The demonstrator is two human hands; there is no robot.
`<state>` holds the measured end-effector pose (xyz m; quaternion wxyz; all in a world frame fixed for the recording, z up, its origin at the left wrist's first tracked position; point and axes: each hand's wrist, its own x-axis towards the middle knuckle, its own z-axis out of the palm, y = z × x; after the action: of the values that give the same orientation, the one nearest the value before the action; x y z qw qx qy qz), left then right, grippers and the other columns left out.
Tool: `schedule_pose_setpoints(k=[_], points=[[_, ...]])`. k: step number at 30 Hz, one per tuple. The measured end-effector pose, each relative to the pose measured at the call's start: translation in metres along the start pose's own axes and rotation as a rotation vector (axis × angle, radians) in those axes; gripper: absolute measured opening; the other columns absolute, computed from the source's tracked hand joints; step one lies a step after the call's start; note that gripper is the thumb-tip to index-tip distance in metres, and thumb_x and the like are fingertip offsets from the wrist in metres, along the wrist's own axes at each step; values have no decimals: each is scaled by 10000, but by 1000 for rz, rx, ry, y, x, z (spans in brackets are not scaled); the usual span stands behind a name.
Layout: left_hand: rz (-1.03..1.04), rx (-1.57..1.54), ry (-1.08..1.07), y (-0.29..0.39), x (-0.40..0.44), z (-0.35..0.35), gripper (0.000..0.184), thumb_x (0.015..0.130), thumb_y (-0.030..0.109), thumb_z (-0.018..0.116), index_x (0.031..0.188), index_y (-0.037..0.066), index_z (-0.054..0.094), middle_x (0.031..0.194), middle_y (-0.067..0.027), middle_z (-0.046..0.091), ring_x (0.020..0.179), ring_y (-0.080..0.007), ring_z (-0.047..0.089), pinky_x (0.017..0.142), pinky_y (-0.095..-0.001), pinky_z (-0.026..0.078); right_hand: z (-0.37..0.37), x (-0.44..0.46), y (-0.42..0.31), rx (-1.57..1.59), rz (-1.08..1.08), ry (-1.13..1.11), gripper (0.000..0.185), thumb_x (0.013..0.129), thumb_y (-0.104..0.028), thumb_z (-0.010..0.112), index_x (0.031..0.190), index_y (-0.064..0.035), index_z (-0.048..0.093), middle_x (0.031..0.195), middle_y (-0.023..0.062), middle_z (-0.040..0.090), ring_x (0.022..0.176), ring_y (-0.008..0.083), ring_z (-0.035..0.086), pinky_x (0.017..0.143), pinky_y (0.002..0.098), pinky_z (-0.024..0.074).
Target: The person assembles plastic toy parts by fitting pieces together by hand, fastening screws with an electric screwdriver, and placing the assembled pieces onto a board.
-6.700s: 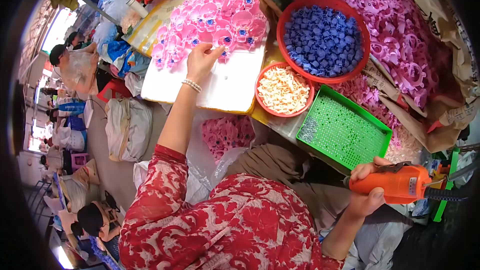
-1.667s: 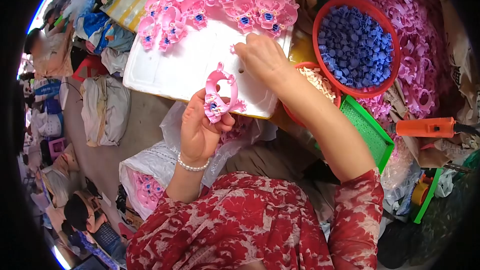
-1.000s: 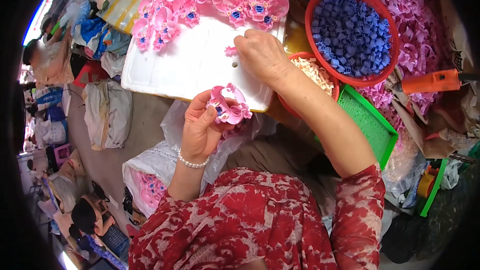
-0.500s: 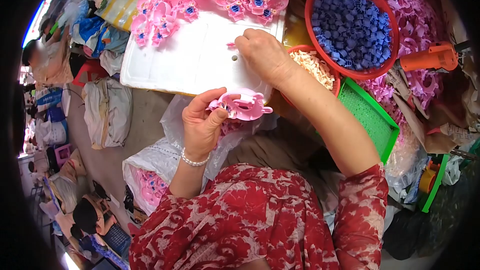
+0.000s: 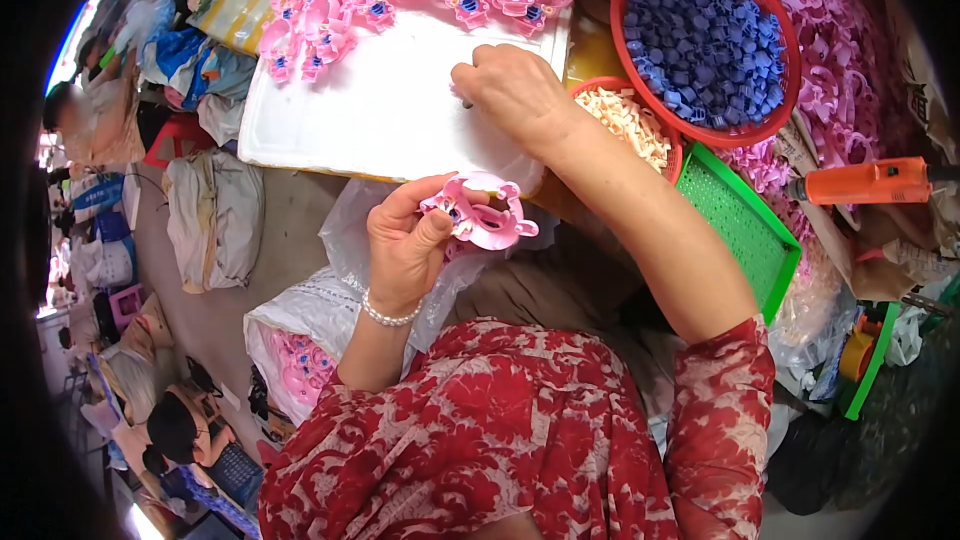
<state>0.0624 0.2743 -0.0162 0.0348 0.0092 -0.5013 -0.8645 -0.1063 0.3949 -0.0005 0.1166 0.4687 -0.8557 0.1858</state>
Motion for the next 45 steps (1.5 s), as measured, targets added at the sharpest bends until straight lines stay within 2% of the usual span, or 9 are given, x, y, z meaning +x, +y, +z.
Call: schedule_pose_setpoints(k=[7, 14, 17, 22, 24, 32, 35, 38, 45], points=[[-89, -220, -96, 6, 0, 7, 386, 827, 170, 652, 1151, -2, 532, 984, -180, 638, 925, -252, 627, 825, -377, 524, -3, 1, -5, 13, 47, -60, 78, 763, -106, 534, 776, -45, 582, 735, 119, 561, 749, 302, 587, 641, 392, 477], [-157, -408, -82, 8, -5, 13, 389, 796, 164, 691, 1125, 35, 526, 991, -152, 621, 934, -260, 613, 814, -379, 521, -32, -14, -8, 262, 181, 114, 133, 759, -67, 584, 858, 14, 619, 742, 125, 606, 678, 275, 592, 608, 353, 456], [-193, -441, -104, -1, -8, 10, 382, 777, 215, 715, 1068, 57, 524, 1000, -183, 605, 907, -303, 612, 791, -377, 524, -70, -38, -28, 713, 456, 71, 103, 809, -52, 619, 865, 32, 597, 755, 38, 602, 683, 73, 550, 592, 245, 440], [-207, -521, -243, -7, -13, 22, 537, 771, 411, 697, 1096, 61, 453, 939, -248, 576, 820, -293, 615, 620, -348, 559, -83, -95, -57, 1321, 619, 267, 154, 814, -18, 627, 958, 30, 599, 881, 68, 629, 795, 107, 606, 713, 227, 491], [-241, -817, -467, -18, -5, 26, 275, 838, 164, 633, 1073, 69, 528, 954, -271, 604, 870, -341, 633, 688, -381, 557, -89, -114, -68, 1444, 627, 324, 160, 809, -6, 628, 959, 38, 597, 904, 91, 627, 800, 129, 606, 727, 240, 489], [-290, -923, -638, -33, -15, 55, 308, 868, 181, 605, 1085, 13, 466, 983, -313, 548, 761, -316, 639, 634, -302, 576, -99, -156, -85, 1357, 488, 459, 149, 758, -14, 686, 894, 21, 639, 877, 114, 617, 800, 157, 585, 709, 250, 463], [-445, -971, -537, -29, -15, 67, 375, 810, 219, 685, 1043, 22, 468, 945, -275, 563, 788, -299, 632, 649, -277, 573, -101, -164, -82, 1198, 407, 469, 160, 750, -39, 701, 893, 16, 653, 841, 101, 619, 763, 151, 588, 668, 245, 459], [-379, -1008, -757, -48, -4, 68, 595, 645, 374, 811, 1006, 50, 467, 931, -213, 580, 862, -252, 588, 600, -215, 530, -102, -172, -81, 1180, 390, 502, 161, 738, -28, 706, 881, 18, 647, 838, 99, 620, 754, 153, 591, 668, 246, 460], [-447, -711, -506, -29, -18, 83, 726, 548, 475, 835, 995, 53, 448, 878, -168, 569, 854, -230, 567, 594, -203, 520, -104, -181, -81, 1213, 473, 582, 167, 696, 37, 689, 854, -1, 648, 794, 77, 640, 722, 143, 625, 645, 239, 483]])
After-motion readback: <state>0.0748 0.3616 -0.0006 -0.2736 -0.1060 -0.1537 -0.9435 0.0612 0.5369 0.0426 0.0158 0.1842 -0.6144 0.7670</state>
